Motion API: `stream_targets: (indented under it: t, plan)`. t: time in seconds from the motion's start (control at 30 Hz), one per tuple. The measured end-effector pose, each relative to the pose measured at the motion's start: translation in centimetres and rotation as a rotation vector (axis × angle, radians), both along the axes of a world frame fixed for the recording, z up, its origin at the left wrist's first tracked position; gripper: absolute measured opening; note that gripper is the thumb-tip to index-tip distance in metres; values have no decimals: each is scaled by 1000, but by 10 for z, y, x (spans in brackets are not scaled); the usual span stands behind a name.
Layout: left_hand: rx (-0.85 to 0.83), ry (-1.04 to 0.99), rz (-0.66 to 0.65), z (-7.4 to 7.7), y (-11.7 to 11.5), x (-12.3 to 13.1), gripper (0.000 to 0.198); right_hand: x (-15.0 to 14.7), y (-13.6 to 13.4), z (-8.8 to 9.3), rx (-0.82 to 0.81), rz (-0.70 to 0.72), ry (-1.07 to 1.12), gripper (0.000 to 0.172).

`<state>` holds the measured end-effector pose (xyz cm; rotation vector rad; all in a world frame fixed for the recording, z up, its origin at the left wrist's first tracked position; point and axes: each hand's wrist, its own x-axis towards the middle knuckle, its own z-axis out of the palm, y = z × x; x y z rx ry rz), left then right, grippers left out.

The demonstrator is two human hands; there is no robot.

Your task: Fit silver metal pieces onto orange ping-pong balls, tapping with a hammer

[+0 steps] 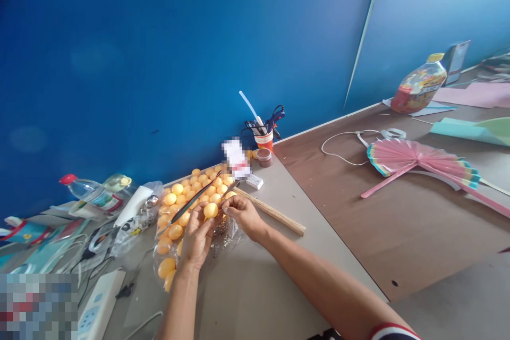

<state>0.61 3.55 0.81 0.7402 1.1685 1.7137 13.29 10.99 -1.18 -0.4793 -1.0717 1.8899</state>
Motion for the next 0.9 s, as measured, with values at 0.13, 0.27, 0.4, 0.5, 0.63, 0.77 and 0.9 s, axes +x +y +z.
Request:
stream_targets:
  t: [0.13,0.27,0.4,0.5,0.63,0.77,0.9]
  plan:
    - [-9,9,-34,-2,-1,-2,38,1,-1,2,2,5,-5,26]
    - [-11,-9,-28,-2,-1,-2,31,2,-2,4,15,0,-2,22]
    - [-7,-1,-3,-1,-1,0,30,1,-2,4,15,5,7,22]
    - [-34,57,10,-3,-1,-2,39,1,-2,4,25,11,11,23]
    - [-55,189,-20,-10,0,-7,46,2,-4,4,26,34,20,24]
    - [-48,228,-28,-15,2,-10,49,1,-4,4,22,46,35,25]
    - [-81,295,-7,-10,1,-7,52,2,-3,3,21,65,63,25]
